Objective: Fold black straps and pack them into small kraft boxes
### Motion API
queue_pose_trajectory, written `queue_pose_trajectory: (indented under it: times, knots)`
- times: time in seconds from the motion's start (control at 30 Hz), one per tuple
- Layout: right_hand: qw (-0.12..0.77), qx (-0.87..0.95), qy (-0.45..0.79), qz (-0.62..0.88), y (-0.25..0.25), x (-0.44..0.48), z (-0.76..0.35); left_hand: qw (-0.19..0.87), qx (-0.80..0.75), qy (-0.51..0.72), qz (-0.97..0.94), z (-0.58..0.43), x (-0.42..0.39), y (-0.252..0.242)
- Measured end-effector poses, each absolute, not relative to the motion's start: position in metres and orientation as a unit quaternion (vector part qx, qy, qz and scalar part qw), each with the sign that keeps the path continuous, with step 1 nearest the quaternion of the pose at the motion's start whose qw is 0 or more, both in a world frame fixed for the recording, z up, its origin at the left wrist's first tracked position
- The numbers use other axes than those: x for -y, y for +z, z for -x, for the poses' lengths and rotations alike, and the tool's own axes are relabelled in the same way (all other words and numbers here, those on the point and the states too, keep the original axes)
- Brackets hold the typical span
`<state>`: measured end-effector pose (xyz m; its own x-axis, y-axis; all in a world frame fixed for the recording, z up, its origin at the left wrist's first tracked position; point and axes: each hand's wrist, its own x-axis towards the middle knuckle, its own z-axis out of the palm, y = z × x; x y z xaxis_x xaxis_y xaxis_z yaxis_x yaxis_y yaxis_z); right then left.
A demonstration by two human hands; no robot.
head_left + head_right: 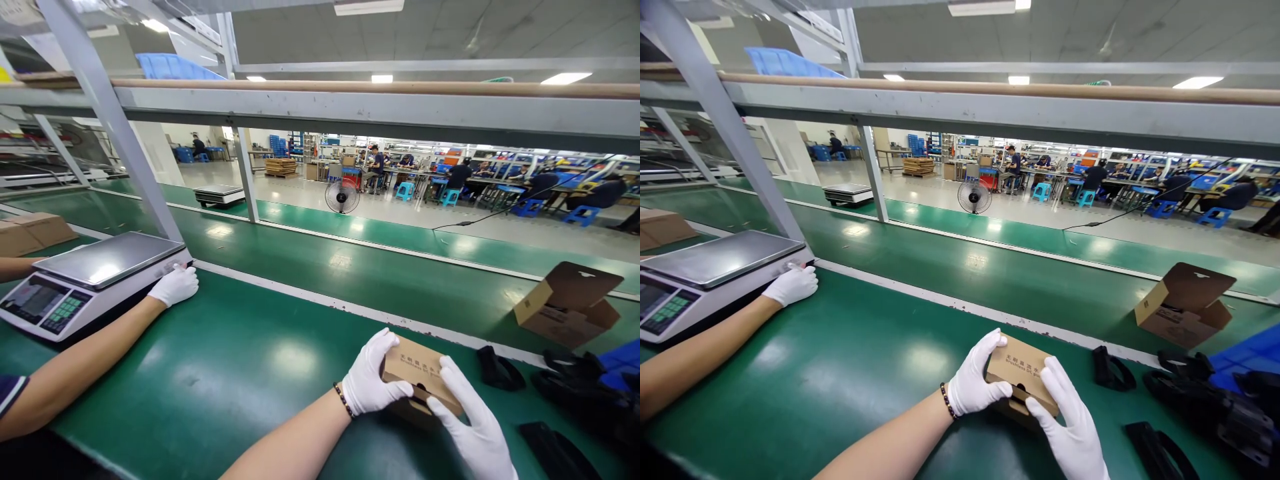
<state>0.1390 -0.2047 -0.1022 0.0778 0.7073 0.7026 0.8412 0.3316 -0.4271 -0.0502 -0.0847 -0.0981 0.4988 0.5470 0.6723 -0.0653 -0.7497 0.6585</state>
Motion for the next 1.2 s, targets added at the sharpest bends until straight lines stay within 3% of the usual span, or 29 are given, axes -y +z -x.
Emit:
queue_pose_trajectory:
  times: [0.1,0.27,0.6,1.0,1.2]
  knots:
    - [0.486,0.675,-0.062,0.552,-0.097,0.205,-0.135,0.311,-0.146,0.495,-0.798,0.048,0.084,-0.097]
    - [0.439,0.707,-0.066,0.551,-0.094,0.206,-0.134,0.307,-0.132,0.527,-0.782,0.047,0.089,-0.085]
    - [0.374,0.736,-0.219,0.52,-0.098,0.21,-0.126,0.424,-0.219,0.491,-0.729,0.039,0.103,-0.084]
    - [0.391,0.741,-0.262,0.479,-0.095,0.215,-0.106,0.442,-0.238,0.474,-0.724,0.037,0.108,-0.103]
    - [0.36,0.742,-0.298,0.481,-0.093,0.208,-0.101,0.526,-0.25,0.428,-0.691,0.037,0.101,-0.101]
